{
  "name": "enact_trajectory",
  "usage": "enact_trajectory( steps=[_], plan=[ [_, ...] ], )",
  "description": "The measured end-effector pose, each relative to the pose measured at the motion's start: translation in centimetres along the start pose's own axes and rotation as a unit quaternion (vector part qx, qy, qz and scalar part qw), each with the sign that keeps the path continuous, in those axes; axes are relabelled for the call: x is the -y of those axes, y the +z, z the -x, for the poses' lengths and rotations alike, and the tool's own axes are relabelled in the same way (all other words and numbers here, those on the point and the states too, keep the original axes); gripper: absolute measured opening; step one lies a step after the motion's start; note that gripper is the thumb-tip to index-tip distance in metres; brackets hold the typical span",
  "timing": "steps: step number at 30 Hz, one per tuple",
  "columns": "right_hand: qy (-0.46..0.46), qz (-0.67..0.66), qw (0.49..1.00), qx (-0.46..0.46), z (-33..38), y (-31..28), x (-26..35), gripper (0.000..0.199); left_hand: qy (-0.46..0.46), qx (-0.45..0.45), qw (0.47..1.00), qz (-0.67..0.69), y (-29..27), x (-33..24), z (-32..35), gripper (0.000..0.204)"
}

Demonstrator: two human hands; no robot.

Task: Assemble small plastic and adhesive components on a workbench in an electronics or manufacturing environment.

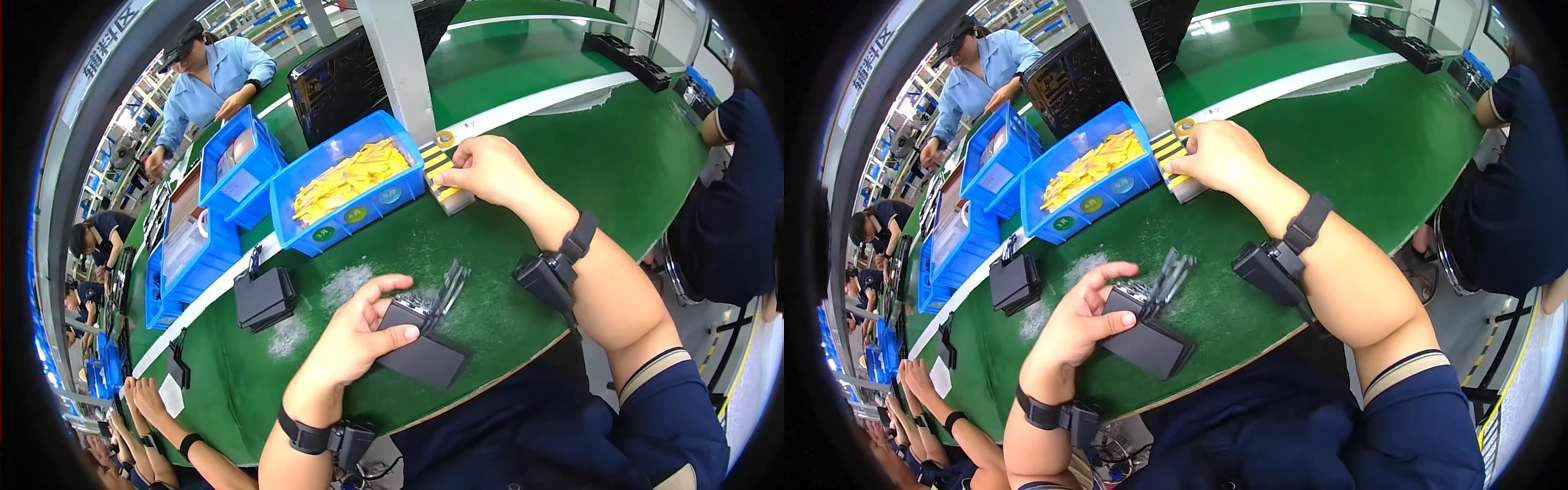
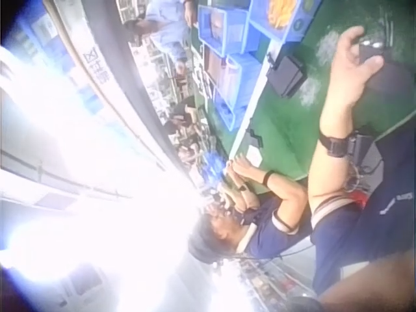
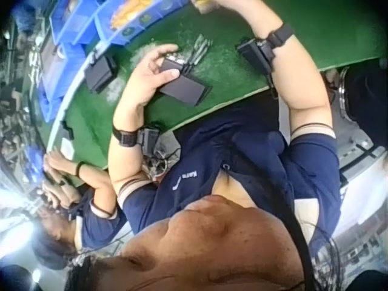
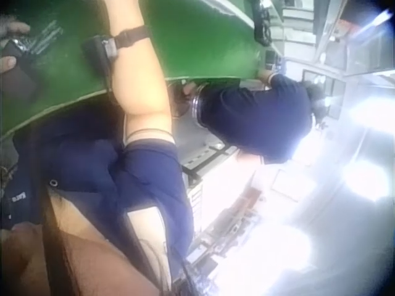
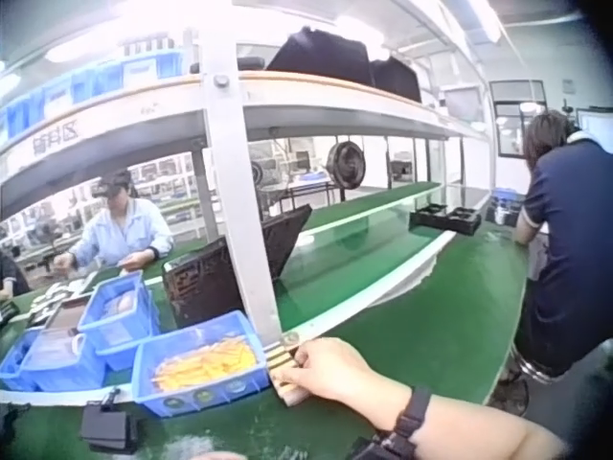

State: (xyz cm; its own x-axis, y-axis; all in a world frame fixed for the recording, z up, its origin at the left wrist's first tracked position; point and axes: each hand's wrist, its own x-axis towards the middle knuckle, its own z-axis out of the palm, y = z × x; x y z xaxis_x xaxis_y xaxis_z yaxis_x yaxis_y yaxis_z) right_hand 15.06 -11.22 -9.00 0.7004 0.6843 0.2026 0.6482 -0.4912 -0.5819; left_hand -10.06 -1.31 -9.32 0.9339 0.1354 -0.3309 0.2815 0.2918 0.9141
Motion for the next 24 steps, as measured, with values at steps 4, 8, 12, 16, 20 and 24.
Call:
enact_trajectory(
  steps=[4, 8, 12, 16, 20, 24],
  plan=[
    [0.062, -0.044, 0.997, 0.028, -0.7, -0.3, -0.3, 0.033, -0.034, -0.041, 0.981, -0.188, 0.4, -1.2, -0.2, 0.046],
    [0.013, -0.009, 1.000, -0.020, -0.7, -0.6, -0.9, 0.029, 0.124, -0.101, 0.841, -0.517, 1.7, -2.1, 0.8, 0.042],
    [-0.044, 0.125, 0.985, -0.111, 0.3, -1.2, 0.9, 0.030, 0.176, -0.186, 0.816, -0.518, 1.5, -2.8, 1.1, 0.041],
    [-0.072, -0.282, 0.956, 0.026, 3.0, -1.7, 5.7, 0.024, 0.212, -0.273, 0.868, -0.357, 0.4, -3.7, 0.9, 0.028],
    [-0.070, -0.306, 0.932, 0.180, 4.9, -1.3, 8.8, 0.023, 0.303, -0.278, 0.895, -0.173, -0.7, -1.3, -0.7, 0.028],
    [-0.071, -0.300, 0.930, 0.199, 5.0, -0.4, 9.6, 0.020, 0.327, -0.241, 0.907, -0.106, -1.0, -1.4, 0.0, 0.030]
  ],
)
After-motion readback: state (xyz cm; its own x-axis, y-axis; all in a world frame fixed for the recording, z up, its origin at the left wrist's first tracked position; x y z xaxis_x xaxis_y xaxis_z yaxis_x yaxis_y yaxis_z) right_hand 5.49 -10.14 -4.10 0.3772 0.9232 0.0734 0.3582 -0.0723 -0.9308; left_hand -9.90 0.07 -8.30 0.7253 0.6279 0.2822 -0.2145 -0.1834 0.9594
